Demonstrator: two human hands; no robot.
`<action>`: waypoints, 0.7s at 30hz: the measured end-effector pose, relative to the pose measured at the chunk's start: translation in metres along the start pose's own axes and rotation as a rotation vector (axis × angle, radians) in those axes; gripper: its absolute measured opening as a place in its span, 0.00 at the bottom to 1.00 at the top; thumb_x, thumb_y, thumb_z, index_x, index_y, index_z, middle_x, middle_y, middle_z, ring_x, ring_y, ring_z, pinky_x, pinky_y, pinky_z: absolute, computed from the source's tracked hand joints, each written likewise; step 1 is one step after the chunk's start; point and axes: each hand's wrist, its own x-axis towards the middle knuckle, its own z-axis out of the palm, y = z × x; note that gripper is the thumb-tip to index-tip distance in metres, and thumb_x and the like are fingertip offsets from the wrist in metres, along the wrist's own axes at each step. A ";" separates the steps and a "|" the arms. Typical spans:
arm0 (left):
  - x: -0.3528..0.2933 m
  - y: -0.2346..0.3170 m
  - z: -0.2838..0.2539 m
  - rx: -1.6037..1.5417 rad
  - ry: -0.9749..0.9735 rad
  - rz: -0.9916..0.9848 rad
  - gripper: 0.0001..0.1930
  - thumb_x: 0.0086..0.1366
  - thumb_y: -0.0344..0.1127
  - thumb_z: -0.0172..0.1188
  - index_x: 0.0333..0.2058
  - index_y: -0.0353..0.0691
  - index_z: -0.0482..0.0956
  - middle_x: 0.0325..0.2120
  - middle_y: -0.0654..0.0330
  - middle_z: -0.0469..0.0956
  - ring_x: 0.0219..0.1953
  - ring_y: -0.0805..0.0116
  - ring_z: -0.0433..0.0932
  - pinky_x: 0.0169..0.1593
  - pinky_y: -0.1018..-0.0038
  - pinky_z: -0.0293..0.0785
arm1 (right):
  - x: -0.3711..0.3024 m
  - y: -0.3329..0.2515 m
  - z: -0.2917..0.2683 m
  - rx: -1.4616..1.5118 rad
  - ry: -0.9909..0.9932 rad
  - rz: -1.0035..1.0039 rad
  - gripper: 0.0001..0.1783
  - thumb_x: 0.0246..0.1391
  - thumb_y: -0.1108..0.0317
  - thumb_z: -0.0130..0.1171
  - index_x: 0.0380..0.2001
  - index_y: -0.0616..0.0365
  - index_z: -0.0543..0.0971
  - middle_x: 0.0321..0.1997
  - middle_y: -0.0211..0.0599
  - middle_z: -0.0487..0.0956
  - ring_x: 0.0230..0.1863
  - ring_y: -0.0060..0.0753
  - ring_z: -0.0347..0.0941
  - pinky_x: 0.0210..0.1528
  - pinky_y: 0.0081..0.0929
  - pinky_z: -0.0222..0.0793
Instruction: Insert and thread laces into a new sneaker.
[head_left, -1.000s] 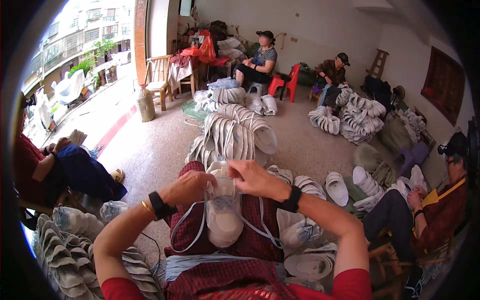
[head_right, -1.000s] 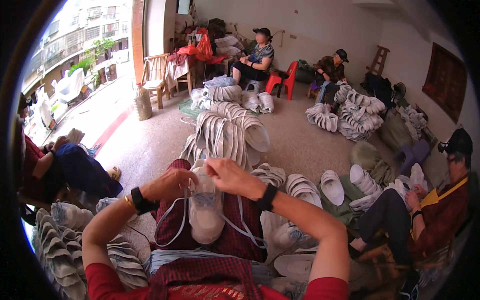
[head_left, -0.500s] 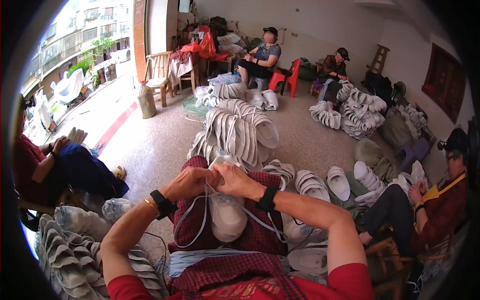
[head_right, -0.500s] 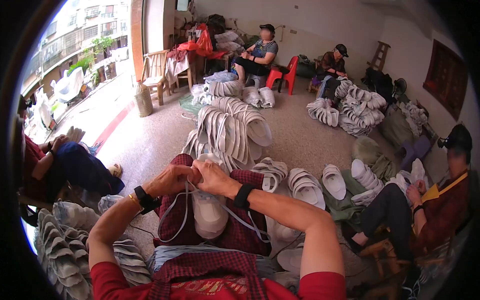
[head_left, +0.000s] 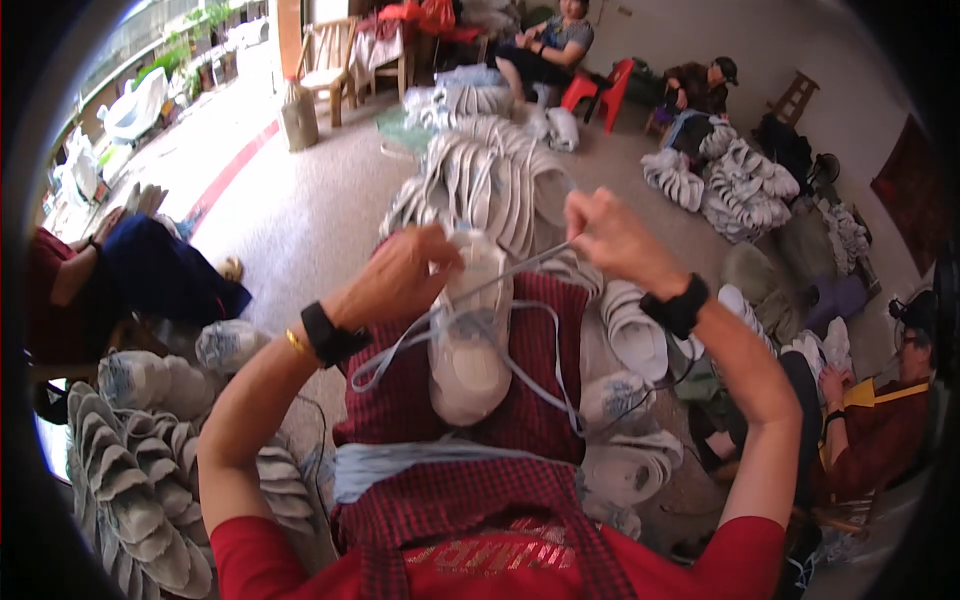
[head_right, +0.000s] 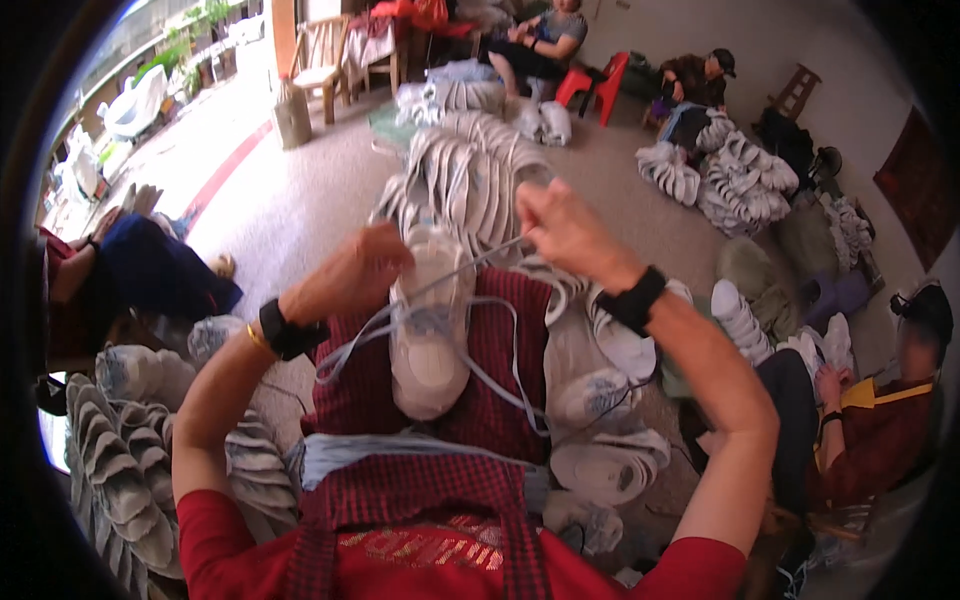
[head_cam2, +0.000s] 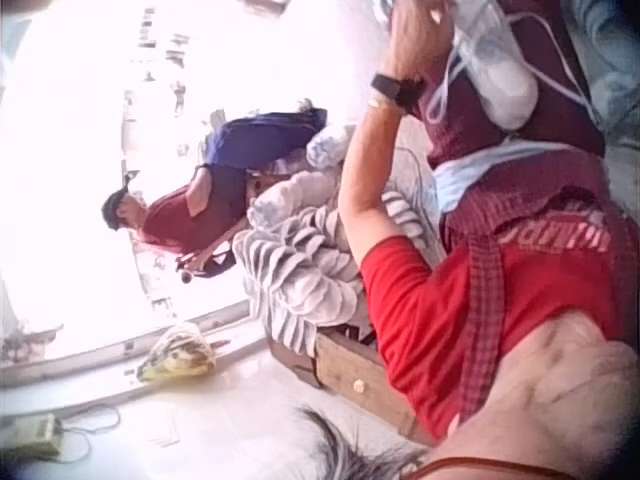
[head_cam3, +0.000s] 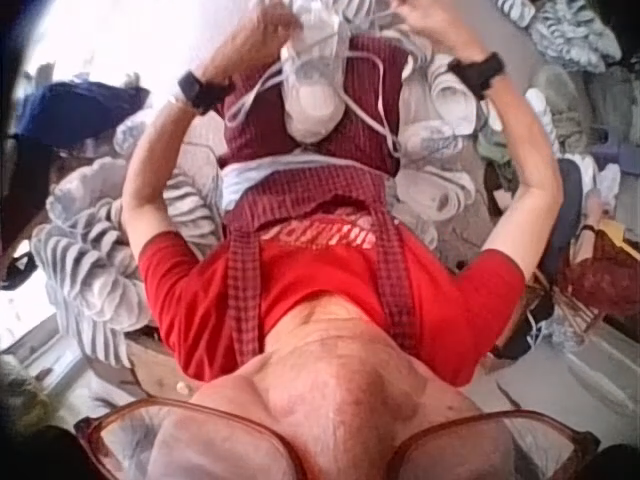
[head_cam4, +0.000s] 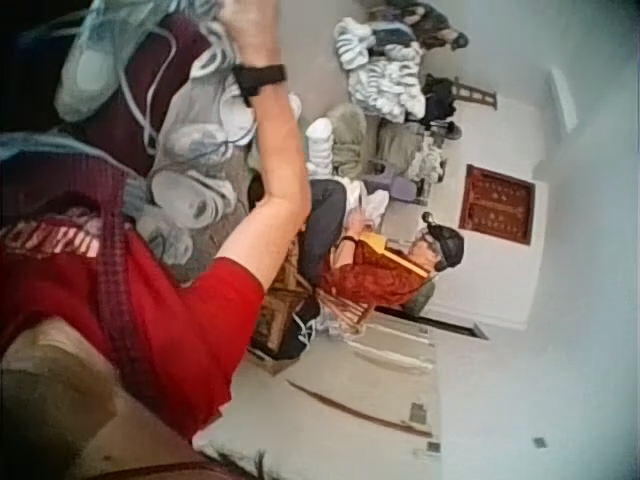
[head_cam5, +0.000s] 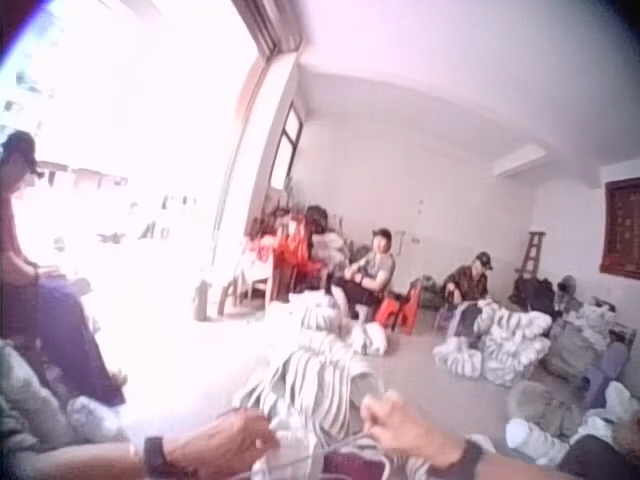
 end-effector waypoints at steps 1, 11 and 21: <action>0.019 0.016 -0.002 -0.083 0.026 -0.094 0.07 0.56 0.26 0.58 0.32 0.35 0.83 0.28 0.49 0.78 0.31 0.55 0.79 0.34 0.61 0.73 | -0.008 -0.004 -0.007 0.002 -0.020 0.016 0.08 0.49 0.72 0.60 0.30 0.58 0.71 0.28 0.39 0.73 0.35 0.45 0.69 0.39 0.40 0.65; 0.064 0.047 0.020 -0.705 -0.261 -0.438 0.14 0.69 0.39 0.60 0.36 0.31 0.84 0.25 0.61 0.81 0.22 0.78 0.76 0.26 0.78 0.74 | 0.003 -0.041 -0.027 0.313 -0.117 0.107 0.09 0.51 0.74 0.60 0.33 0.62 0.72 0.33 0.41 0.80 0.34 0.38 0.77 0.40 0.34 0.72; -0.016 0.031 0.002 -0.113 -0.083 -0.608 0.10 0.58 0.35 0.66 0.32 0.33 0.86 0.18 0.57 0.78 0.22 0.72 0.75 0.29 0.71 0.72 | 0.025 -0.027 0.106 0.474 -0.048 0.010 0.23 0.57 0.64 0.63 0.52 0.65 0.73 0.47 0.52 0.82 0.53 0.46 0.79 0.54 0.37 0.72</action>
